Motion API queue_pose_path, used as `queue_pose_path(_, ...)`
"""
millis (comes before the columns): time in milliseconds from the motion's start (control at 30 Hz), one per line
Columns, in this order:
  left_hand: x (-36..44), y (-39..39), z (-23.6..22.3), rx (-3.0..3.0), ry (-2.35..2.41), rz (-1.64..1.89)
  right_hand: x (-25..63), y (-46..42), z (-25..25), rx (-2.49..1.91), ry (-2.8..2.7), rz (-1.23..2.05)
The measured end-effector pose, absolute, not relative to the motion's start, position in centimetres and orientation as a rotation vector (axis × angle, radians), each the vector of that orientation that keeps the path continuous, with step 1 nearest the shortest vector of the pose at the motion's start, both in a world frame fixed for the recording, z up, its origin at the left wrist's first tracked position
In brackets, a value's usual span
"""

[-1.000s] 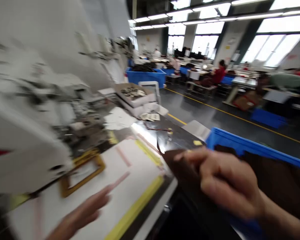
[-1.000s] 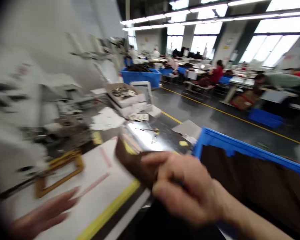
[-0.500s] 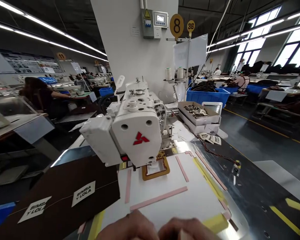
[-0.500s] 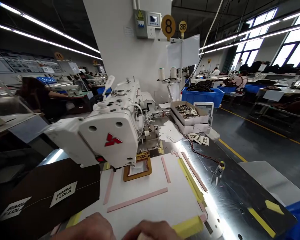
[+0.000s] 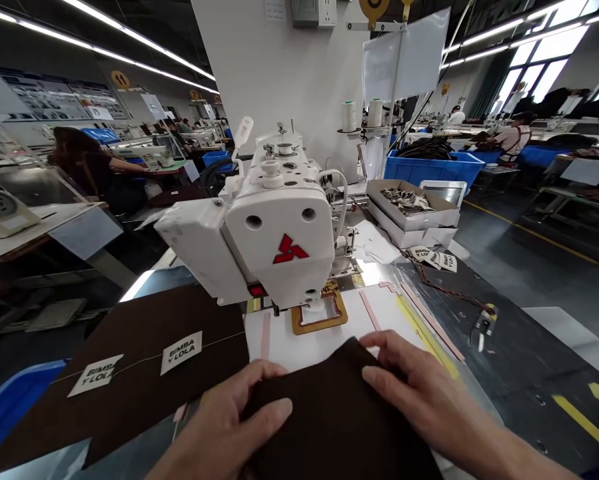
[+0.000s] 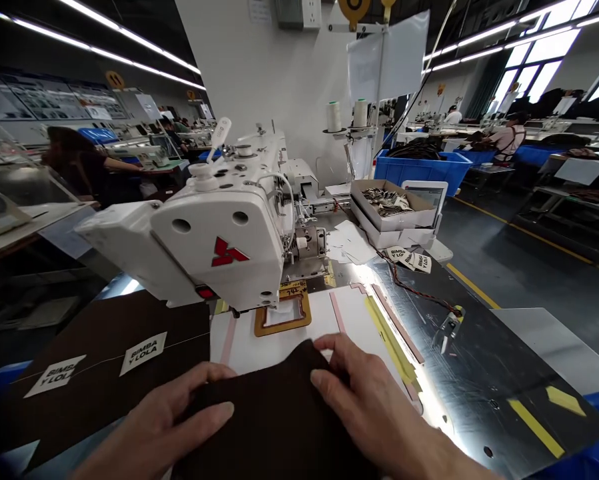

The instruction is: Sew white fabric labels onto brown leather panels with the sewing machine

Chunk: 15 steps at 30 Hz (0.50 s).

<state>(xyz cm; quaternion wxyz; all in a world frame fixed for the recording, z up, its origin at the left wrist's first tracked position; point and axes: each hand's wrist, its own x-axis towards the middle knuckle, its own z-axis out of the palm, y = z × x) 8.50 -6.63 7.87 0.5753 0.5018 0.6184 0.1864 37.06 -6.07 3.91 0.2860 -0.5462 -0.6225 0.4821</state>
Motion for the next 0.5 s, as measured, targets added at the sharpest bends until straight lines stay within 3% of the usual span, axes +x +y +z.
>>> queue_pose_path(133, 8.2, -3.9, 6.1, 1.313, 1.467, 0.179, 37.3, -3.7, 3.6, -1.632, -1.925, 1.058)
queue_pose_path(500, 7.2, 2.3, 3.4, 1.628, 1.632, 0.399, 36.1, 0.9, 2.9, -1.798, -2.053, 0.840)
